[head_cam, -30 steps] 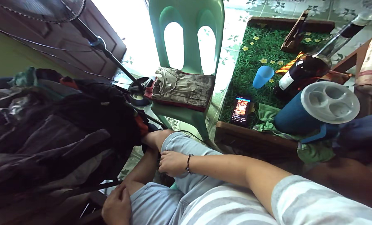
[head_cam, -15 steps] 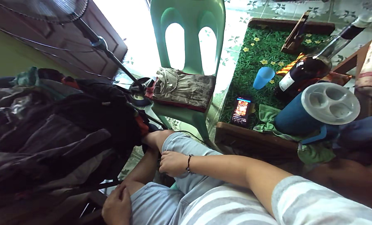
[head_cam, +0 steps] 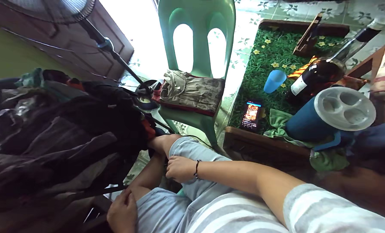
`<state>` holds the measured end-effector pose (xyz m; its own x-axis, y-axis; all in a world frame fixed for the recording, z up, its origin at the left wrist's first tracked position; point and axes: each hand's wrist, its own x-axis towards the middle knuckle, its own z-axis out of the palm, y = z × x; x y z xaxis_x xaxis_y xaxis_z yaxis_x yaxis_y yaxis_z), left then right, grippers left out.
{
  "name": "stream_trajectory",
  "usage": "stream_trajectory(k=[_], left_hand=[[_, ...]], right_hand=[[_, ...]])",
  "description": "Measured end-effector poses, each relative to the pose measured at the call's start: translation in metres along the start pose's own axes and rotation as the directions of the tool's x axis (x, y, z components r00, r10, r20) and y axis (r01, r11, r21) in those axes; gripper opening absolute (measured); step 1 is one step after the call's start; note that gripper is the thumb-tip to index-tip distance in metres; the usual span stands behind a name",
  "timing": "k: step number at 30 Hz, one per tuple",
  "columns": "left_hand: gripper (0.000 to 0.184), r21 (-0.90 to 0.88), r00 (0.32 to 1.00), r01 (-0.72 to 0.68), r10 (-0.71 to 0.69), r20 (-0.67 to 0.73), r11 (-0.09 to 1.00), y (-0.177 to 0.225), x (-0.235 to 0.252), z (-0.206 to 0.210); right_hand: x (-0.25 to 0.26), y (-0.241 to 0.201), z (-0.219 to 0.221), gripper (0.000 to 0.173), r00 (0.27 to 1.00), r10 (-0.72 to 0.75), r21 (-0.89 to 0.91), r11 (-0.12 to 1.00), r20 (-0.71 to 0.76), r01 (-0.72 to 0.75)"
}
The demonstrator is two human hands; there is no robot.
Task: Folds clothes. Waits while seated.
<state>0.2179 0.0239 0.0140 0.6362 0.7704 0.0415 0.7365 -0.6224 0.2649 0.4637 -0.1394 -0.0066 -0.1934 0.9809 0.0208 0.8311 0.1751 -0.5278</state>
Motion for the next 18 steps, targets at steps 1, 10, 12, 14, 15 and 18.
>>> stream_trajectory(k=[1, 10, 12, 14, 15, 18], left_hand=[[0.033, 0.004, 1.000, 0.009, -0.009, 0.004, 1.000, 0.003, 0.001, 0.000], [0.035, 0.024, 0.935, 0.274, -0.272, 0.230, 0.962, 0.017, 0.024, -0.030], [0.042, -0.069, 0.901, 0.339, -0.303, 0.309, 0.938, 0.013, 0.039, -0.038], [0.051, -0.212, 0.890, 0.387, -0.303, 0.342, 0.898, 0.009, 0.053, -0.044], [0.055, -0.290, 0.891, 0.406, -0.305, 0.336, 0.867, 0.006, 0.061, -0.047], [0.067, -0.476, 0.891, 0.449, -0.342, 0.297, 0.756, -0.005, 0.083, -0.056]], right_hand=[[-0.001, 0.001, 0.001, 0.015, 1.000, 0.007, 0.009, 1.000, -0.004, -0.007], [0.001, -0.005, -0.006, 0.023, 1.000, 0.024, 0.059, 0.998, 0.017, -0.025], [0.002, -0.006, -0.008, 0.023, 0.999, 0.029, 0.060, 0.998, 0.040, -0.032], [0.002, -0.006, -0.008, 0.024, 0.998, 0.033, 0.055, 0.998, 0.058, -0.036], [0.002, -0.006, -0.008, 0.025, 0.997, 0.035, 0.051, 0.998, 0.066, -0.039], [0.002, -0.009, -0.009, 0.025, 0.996, 0.042, 0.040, 0.998, 0.082, -0.046]])
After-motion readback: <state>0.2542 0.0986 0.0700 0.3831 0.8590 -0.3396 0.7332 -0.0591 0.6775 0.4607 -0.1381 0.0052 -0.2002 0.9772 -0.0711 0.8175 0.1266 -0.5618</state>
